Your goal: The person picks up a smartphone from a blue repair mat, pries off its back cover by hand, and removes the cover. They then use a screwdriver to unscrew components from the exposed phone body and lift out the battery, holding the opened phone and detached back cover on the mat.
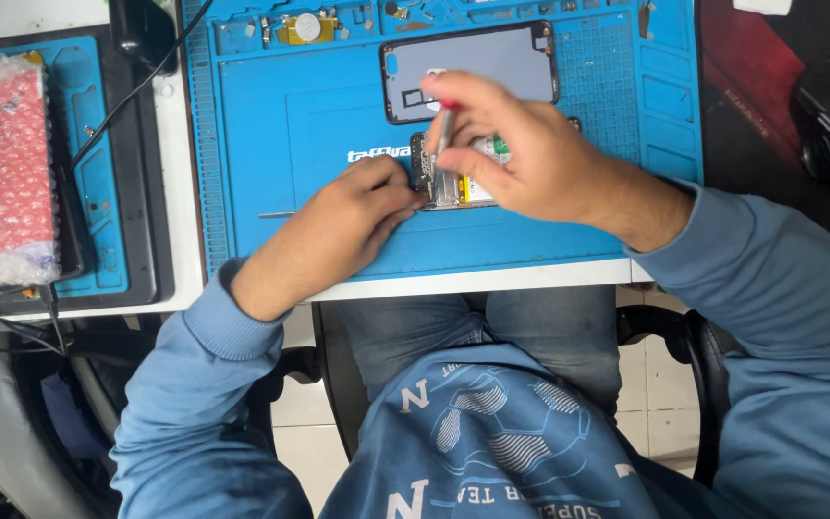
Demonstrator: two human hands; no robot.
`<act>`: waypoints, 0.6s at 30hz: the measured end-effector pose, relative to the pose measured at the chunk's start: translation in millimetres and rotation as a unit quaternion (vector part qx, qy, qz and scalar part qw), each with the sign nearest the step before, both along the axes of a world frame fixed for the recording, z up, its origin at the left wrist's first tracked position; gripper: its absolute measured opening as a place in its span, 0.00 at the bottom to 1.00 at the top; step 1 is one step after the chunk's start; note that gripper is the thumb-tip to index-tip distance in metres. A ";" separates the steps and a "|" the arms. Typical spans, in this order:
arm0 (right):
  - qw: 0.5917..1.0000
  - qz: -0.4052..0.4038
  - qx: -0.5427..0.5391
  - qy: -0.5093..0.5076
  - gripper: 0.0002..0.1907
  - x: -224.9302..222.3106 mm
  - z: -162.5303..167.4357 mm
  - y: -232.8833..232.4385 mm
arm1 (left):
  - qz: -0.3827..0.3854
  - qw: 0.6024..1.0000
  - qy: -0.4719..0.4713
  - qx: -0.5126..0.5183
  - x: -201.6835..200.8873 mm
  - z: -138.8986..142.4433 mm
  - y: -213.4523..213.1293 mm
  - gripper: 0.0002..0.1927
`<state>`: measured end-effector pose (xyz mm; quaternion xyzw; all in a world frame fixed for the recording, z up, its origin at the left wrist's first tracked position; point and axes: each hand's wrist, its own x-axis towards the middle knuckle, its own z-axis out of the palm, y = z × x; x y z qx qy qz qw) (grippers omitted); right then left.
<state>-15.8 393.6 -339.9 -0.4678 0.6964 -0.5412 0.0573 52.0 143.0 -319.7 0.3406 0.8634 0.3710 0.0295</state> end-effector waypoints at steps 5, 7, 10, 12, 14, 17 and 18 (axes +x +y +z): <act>0.999 -0.007 -0.011 -0.037 0.31 -2.5 -6.7 11.2 | 0.030 0.999 -0.016 0.036 8.1 -8.9 -5.5 0.09; 0.999 -0.012 0.009 -0.035 0.32 -1.8 -7.5 13.4 | 0.033 0.998 -0.020 0.043 8.3 -11.1 -6.4 0.10; 0.998 -0.012 0.044 -0.043 0.33 0.8 -9.3 11.6 | 0.031 0.998 -0.013 0.048 4.5 -10.9 -5.5 0.10; 0.997 -0.022 0.060 -0.033 0.33 3.2 -10.3 10.1 | 0.025 0.998 0.000 0.056 -1.3 -5.2 -5.9 0.09; 0.998 -0.015 0.057 -0.021 0.33 4.3 -10.7 9.4 | 0.026 0.998 0.029 0.049 -11.6 4.8 -9.5 0.08; 0.996 -0.021 0.078 0.026 0.33 3.4 -9.1 8.2 | 0.010 0.996 0.083 0.021 -36.3 22.1 -18.2 0.08; 0.995 -0.024 0.089 0.048 0.34 2.4 -7.8 7.7 | 0.004 0.995 0.103 0.008 -46.5 25.7 -19.7 0.08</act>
